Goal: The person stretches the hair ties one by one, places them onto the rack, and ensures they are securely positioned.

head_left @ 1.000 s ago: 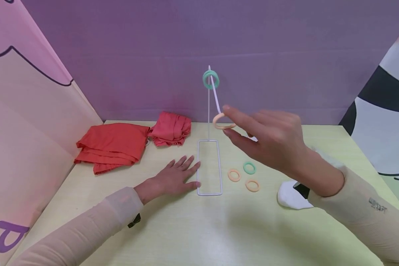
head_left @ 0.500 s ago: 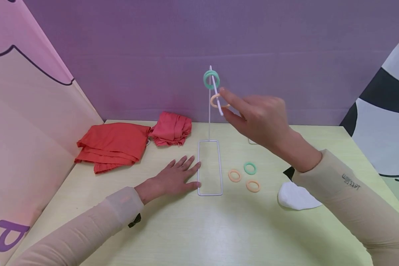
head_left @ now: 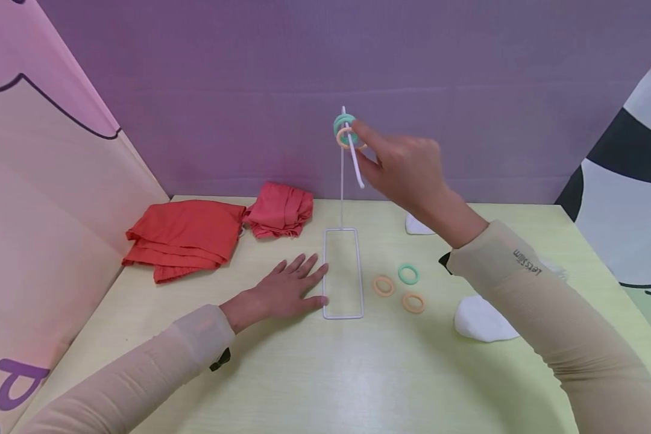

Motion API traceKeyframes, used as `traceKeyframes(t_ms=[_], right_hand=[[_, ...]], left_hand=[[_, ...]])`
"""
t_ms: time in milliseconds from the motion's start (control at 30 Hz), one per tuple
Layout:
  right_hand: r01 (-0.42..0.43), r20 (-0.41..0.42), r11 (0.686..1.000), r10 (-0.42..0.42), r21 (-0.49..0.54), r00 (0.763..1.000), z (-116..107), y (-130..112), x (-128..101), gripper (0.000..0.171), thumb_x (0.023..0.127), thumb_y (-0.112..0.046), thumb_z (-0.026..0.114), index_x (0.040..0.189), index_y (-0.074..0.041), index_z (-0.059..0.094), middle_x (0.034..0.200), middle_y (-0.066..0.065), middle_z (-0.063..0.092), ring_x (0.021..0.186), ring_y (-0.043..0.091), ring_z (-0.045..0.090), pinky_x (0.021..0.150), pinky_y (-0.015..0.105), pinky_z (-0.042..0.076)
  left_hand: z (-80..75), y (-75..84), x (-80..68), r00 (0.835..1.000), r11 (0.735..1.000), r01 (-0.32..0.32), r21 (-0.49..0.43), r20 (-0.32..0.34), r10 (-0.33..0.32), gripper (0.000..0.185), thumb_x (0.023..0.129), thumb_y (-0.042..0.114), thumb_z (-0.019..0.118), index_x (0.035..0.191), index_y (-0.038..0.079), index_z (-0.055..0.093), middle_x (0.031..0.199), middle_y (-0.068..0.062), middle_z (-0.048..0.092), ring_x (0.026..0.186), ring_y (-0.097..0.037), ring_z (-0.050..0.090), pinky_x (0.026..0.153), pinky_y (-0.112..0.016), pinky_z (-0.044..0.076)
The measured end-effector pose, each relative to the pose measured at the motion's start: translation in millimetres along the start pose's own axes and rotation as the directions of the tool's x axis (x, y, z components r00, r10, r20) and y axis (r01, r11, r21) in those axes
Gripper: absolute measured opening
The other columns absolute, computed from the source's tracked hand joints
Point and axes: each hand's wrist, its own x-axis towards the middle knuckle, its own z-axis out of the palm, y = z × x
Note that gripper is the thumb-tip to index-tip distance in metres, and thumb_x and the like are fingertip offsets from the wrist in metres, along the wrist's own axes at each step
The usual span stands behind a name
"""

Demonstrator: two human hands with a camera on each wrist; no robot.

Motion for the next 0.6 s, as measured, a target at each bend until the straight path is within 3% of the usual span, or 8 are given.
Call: traceKeyframes(t_ms=[600], right_hand=[[-0.099, 0.055, 0.995, 0.098, 0.009, 0.994, 15.7, 7.4, 4.5, 0.026, 0.095, -0.022, 0.064, 0.119, -0.013, 0.07, 0.052, 0.007, 0.056, 0.039, 0.025, 0.042, 0.041, 0.029, 0.018]], left_hand=[[-2.2, -0.3, 1.1, 1.0, 1.0, 0.008, -0.009, 0.011, -0.008, 0.077, 0.099, 0.065, 0.04, 0.162, 0.028, 0.013, 0.171, -0.005, 0.003, 0.158, -0.032, 0.0, 0.125, -0.059, 0.008]])
